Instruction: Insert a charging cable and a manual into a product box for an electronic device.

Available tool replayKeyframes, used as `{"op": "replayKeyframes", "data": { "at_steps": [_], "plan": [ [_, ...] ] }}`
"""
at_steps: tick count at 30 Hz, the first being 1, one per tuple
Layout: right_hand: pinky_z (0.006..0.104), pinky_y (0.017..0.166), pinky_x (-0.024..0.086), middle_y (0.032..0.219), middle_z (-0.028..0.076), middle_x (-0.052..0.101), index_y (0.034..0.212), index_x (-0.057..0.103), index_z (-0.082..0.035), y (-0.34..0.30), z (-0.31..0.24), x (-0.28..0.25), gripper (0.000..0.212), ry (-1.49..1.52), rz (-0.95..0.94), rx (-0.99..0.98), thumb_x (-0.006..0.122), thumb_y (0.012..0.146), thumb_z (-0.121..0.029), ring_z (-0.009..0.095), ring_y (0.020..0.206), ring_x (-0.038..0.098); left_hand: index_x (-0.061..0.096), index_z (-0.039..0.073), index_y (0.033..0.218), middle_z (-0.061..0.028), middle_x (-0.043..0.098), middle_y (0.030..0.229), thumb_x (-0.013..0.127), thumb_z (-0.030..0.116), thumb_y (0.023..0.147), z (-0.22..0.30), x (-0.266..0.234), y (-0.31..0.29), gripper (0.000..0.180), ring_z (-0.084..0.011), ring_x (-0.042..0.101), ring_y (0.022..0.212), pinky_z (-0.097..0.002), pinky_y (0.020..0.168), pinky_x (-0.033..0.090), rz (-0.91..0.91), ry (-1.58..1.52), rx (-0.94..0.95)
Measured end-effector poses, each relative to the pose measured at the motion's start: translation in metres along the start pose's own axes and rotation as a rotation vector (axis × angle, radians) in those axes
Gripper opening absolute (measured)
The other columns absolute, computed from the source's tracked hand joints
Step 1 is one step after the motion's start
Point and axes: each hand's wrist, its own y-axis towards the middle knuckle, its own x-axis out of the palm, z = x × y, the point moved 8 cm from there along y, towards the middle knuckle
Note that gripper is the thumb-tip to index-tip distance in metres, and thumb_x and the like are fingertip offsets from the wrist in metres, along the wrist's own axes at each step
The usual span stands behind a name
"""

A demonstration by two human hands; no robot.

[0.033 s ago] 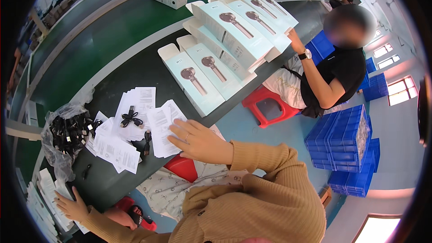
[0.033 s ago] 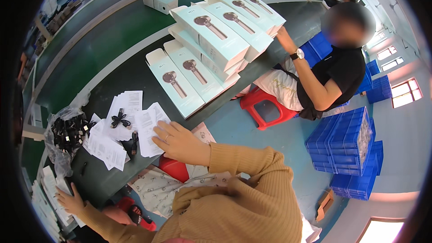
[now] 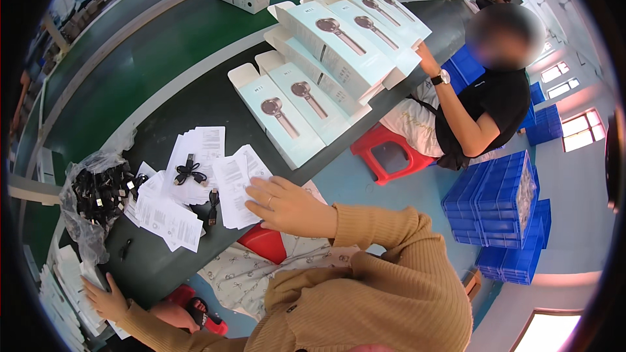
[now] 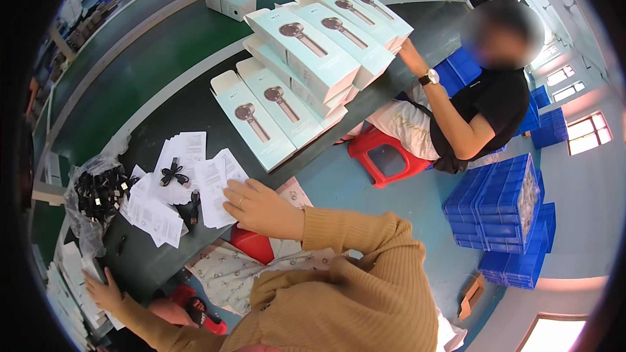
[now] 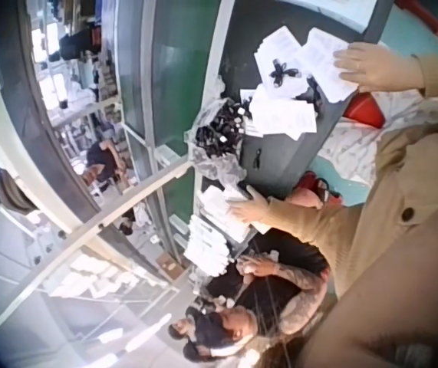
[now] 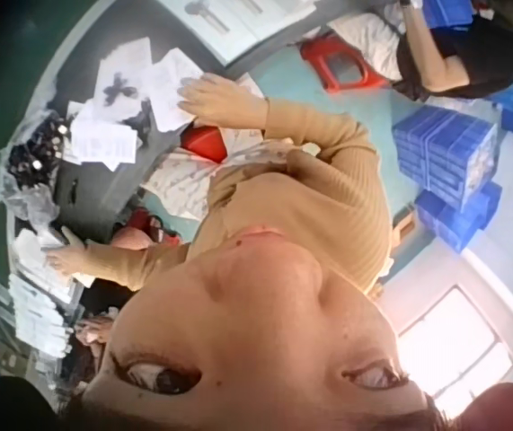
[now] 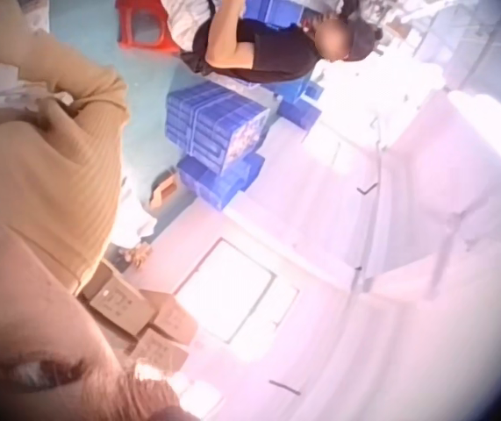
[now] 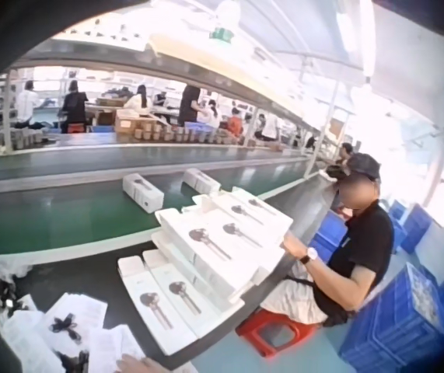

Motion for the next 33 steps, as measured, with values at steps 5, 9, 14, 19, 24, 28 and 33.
{"op": "replayKeyframes", "data": {
  "at_steps": [5, 9, 14, 19, 24, 28, 33],
  "plan": [
    [0.0394, 0.089, 0.041, 0.117, 0.016, 0.056, 0.102, 0.061, -0.002, -0.003, 0.001, 0.007, 0.032, -0.028, 0.049, -0.057, 0.063, 0.072, -0.015, 0.03, 0.114, 0.05, 0.033, 0.011, 0.143, -0.0162, 0.044, 0.139, 0.059, 0.042, 0.087, -0.037, 0.05, 0.012, 0.069, -0.035, 0.042, 0.127, -0.043, 0.1, 0.038, 0.025, -0.32, 0.122],
    [0.0438, 0.091, 0.042, 0.115, 0.017, 0.058, 0.096, 0.064, -0.006, 0.01, 0.006, 0.014, 0.024, 0.172, -0.076, -0.001, 0.062, 0.074, -0.017, 0.032, 0.114, 0.051, 0.038, -0.005, 0.137, -0.0237, 0.041, 0.139, 0.063, 0.029, 0.087, -0.046, -0.004, -0.014, 0.066, -0.0358, 0.038, 0.13, -0.0389, 0.108, 0.03, 0.126, -0.572, 0.133],
    [0.0436, 0.09, 0.043, 0.105, 0.014, 0.061, 0.09, 0.065, -0.007, 0.021, 0.006, -0.003, 0.019, 0.203, -0.034, 0.02, 0.067, 0.071, -0.005, 0.034, 0.106, 0.054, 0.041, -0.005, 0.13, -0.021, 0.049, 0.126, 0.079, 0.015, 0.069, -0.016, -0.082, -0.049, 0.075, -0.0315, 0.047, 0.118, -0.0397, 0.102, 0.035, 0.152, -0.925, 0.025],
    [0.0435, 0.089, 0.044, 0.102, 0.016, 0.062, 0.083, 0.062, -0.001, 0.025, -0.001, 0.0, 0.012, 0.28, -0.028, 0.035, 0.067, 0.073, -0.001, 0.037, 0.102, 0.056, 0.04, -0.001, 0.125, -0.0205, 0.055, 0.109, 0.085, 0.02, 0.063, -0.024, -0.105, -0.065, 0.08, -0.0342, 0.059, 0.095, -0.0375, 0.083, 0.047, 0.207, -1.005, 0.021],
    [0.0438, 0.091, 0.042, 0.104, 0.015, 0.061, 0.083, 0.061, -0.003, 0.029, -0.005, 0.008, 0.016, 0.33, -0.093, -0.01, 0.071, 0.07, -0.002, 0.037, 0.105, 0.054, 0.04, 0.001, 0.125, -0.0187, 0.058, 0.109, 0.087, 0.021, 0.058, -0.051, -0.122, -0.084, 0.084, -0.0303, 0.061, 0.098, -0.0354, 0.085, 0.048, 0.175, -1.064, -0.129],
    [0.0446, 0.093, 0.041, 0.108, 0.016, 0.059, 0.086, 0.062, -0.002, 0.019, 0.007, 0.006, 0.016, 0.367, -0.134, 0.001, 0.069, 0.072, -0.001, 0.039, 0.106, 0.053, 0.044, 0.0, 0.124, -0.0177, 0.059, 0.108, 0.087, 0.025, 0.058, -0.036, -0.125, -0.09, 0.082, -0.0266, 0.061, 0.099, -0.0339, 0.086, 0.048, 0.132, -1.219, -0.108],
    [0.0391, 0.089, 0.043, 0.109, 0.018, 0.06, 0.086, 0.061, 0.002, 0.022, 0.01, 0.008, 0.009, 0.459, -0.144, 0.002, 0.064, 0.079, -0.003, 0.034, 0.102, 0.056, 0.032, 0.002, 0.134, -0.0124, 0.054, 0.121, 0.083, 0.026, 0.067, -0.023, -0.117, -0.124, 0.087, -0.0199, 0.056, 0.105, -0.0314, 0.09, 0.044, -0.135, -1.859, -0.098]
  ]
}}
